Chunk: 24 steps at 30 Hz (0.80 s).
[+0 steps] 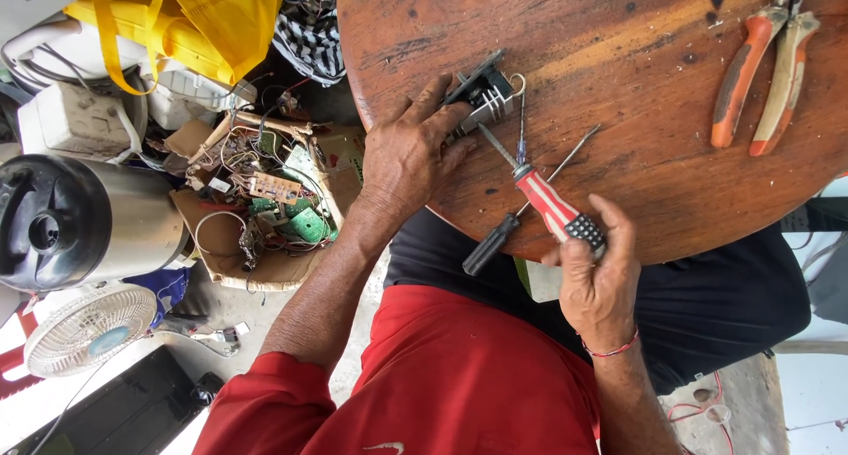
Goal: The person disassembles an active speaker control panel using a screwdriver to remove screws and detach a metal heatsink. They then use a soldering iron to desolder components from the circuit board, removing a small white part and inspecting the board.
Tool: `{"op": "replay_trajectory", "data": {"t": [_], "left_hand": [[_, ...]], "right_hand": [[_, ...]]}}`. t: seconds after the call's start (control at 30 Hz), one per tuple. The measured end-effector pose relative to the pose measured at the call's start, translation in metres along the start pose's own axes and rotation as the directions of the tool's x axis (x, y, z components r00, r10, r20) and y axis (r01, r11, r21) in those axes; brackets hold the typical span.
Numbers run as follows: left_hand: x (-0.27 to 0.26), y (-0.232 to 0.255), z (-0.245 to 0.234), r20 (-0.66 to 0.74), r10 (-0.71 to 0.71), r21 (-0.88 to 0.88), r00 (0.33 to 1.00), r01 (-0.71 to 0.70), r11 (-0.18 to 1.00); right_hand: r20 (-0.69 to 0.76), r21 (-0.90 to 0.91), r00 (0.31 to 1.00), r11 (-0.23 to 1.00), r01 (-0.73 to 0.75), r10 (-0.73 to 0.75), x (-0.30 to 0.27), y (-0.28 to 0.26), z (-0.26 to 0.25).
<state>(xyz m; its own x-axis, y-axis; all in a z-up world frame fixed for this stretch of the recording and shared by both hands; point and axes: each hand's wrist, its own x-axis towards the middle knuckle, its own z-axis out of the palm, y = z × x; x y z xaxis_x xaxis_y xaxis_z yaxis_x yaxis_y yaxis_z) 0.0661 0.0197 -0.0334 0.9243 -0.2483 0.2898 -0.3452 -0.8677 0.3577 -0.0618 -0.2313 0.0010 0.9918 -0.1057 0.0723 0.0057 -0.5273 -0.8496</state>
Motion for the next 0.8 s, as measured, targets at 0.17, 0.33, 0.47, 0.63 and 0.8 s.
{"op": "replay_trajectory", "data": {"t": [0.17,0.33,0.47,0.63,0.8], "left_hand": [[-0.001,0.001,0.002,-0.017,0.003,-0.002,1.000,-0.003,1.000],[0.000,0.000,0.001,-0.011,0.006,0.005,1.000,-0.006,1.000],[-0.003,0.000,-0.004,0.004,-0.003,-0.003,1.000,0.003,1.000],[0.001,0.001,0.000,-0.013,0.001,-0.008,1.000,-0.002,1.000],[0.000,0.001,-0.002,-0.004,0.001,-0.014,1.000,-0.001,1.000]], "right_hand": [[-0.079,-0.188,0.932,0.923,0.336,-0.355,0.000,0.001,0.003],[-0.038,-0.022,0.993,0.994,0.108,-0.109,-0.006,0.007,0.004],[-0.050,-0.153,0.928,0.921,0.359,-0.370,0.001,-0.006,0.001],[-0.014,-0.030,0.999,0.999,0.042,-0.042,-0.004,-0.006,0.001],[-0.030,-0.118,0.980,0.974,0.194,-0.199,0.000,-0.001,-0.001]]}}
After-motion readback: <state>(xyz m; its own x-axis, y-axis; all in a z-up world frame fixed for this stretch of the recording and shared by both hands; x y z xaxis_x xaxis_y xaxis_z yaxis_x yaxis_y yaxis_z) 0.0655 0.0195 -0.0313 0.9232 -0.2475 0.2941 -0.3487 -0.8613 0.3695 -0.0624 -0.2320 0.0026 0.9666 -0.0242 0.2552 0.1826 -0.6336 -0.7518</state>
